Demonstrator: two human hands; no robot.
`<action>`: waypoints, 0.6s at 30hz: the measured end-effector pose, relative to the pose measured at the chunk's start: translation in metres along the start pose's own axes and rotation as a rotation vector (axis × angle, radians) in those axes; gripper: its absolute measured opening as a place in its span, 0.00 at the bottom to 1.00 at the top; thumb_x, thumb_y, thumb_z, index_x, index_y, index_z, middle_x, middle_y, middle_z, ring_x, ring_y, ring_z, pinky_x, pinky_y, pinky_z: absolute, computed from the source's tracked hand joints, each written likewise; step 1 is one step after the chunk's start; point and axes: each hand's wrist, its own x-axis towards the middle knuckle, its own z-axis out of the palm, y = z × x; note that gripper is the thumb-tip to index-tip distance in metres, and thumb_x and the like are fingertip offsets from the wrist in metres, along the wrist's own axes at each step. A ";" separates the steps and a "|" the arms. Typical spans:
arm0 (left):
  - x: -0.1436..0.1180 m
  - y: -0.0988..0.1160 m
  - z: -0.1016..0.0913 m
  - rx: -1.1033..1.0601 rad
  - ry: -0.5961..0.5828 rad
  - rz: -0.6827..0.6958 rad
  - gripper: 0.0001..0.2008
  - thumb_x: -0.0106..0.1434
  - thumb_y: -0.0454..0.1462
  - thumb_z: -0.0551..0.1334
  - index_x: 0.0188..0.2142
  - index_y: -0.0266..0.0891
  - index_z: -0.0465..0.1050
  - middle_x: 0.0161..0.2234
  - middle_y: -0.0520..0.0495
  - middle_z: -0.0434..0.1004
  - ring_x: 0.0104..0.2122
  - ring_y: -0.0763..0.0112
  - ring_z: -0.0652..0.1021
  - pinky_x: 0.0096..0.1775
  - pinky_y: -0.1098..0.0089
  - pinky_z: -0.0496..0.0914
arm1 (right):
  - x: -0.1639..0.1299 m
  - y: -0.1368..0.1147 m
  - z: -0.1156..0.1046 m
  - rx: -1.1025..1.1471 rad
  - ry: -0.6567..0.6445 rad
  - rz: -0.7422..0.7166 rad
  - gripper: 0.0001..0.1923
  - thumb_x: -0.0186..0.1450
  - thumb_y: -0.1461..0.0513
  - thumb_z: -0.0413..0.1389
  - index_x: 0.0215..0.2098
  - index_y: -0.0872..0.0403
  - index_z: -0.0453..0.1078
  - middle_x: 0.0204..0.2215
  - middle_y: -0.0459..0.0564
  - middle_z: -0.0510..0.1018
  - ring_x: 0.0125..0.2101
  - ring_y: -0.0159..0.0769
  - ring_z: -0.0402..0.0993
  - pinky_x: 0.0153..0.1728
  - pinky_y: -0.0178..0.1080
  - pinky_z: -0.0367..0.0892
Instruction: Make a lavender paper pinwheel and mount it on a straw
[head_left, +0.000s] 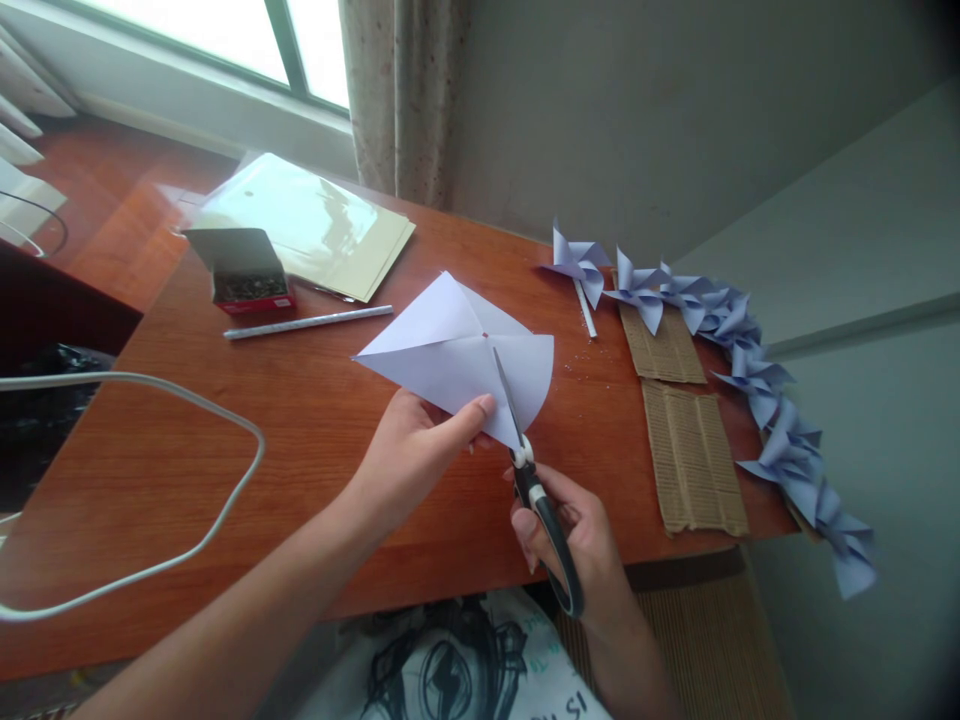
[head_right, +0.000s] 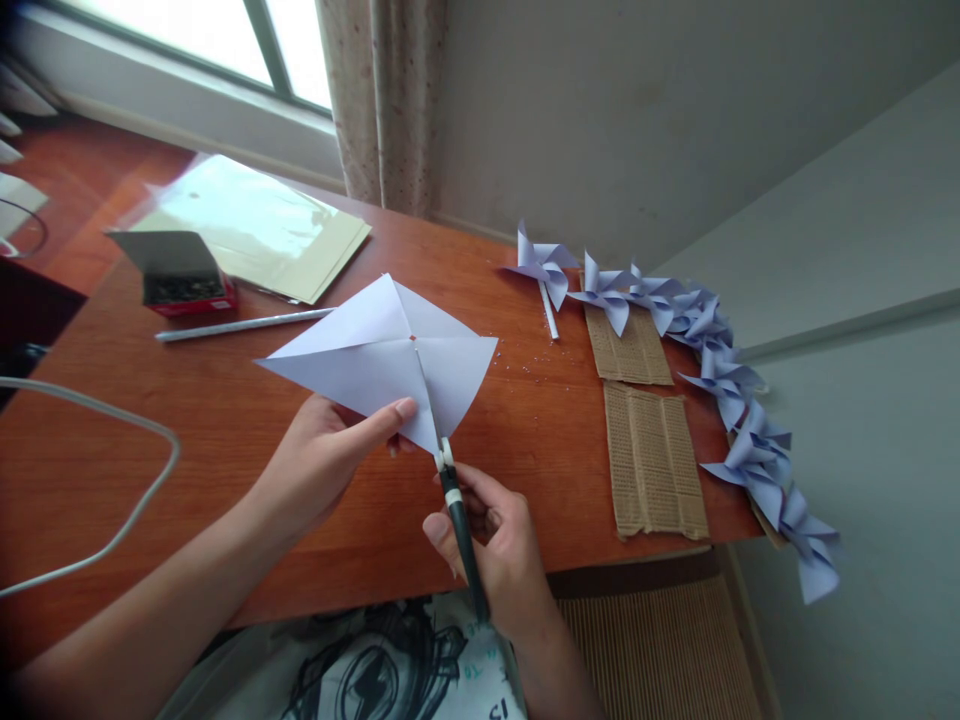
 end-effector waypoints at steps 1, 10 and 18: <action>0.000 0.000 0.000 -0.002 0.000 0.002 0.11 0.60 0.42 0.70 0.29 0.36 0.76 0.25 0.50 0.77 0.26 0.70 0.75 0.29 0.72 0.68 | 0.000 0.001 0.000 -0.003 -0.002 0.000 0.26 0.62 0.47 0.65 0.51 0.56 0.74 0.23 0.41 0.67 0.20 0.25 0.59 0.21 0.32 0.56; 0.002 -0.004 -0.003 -0.012 0.061 0.069 0.14 0.61 0.43 0.69 0.40 0.34 0.78 0.30 0.49 0.77 0.29 0.70 0.74 0.31 0.72 0.70 | -0.001 0.005 0.000 -0.019 0.004 0.016 0.25 0.62 0.49 0.67 0.51 0.54 0.74 0.26 0.42 0.70 0.20 0.24 0.60 0.21 0.30 0.58; 0.005 -0.008 -0.003 -0.083 0.128 0.085 0.14 0.59 0.42 0.72 0.39 0.35 0.79 0.34 0.48 0.81 0.33 0.68 0.77 0.36 0.72 0.71 | -0.001 0.009 -0.001 0.011 -0.009 0.028 0.26 0.61 0.49 0.67 0.49 0.55 0.73 0.24 0.41 0.69 0.19 0.23 0.60 0.20 0.29 0.57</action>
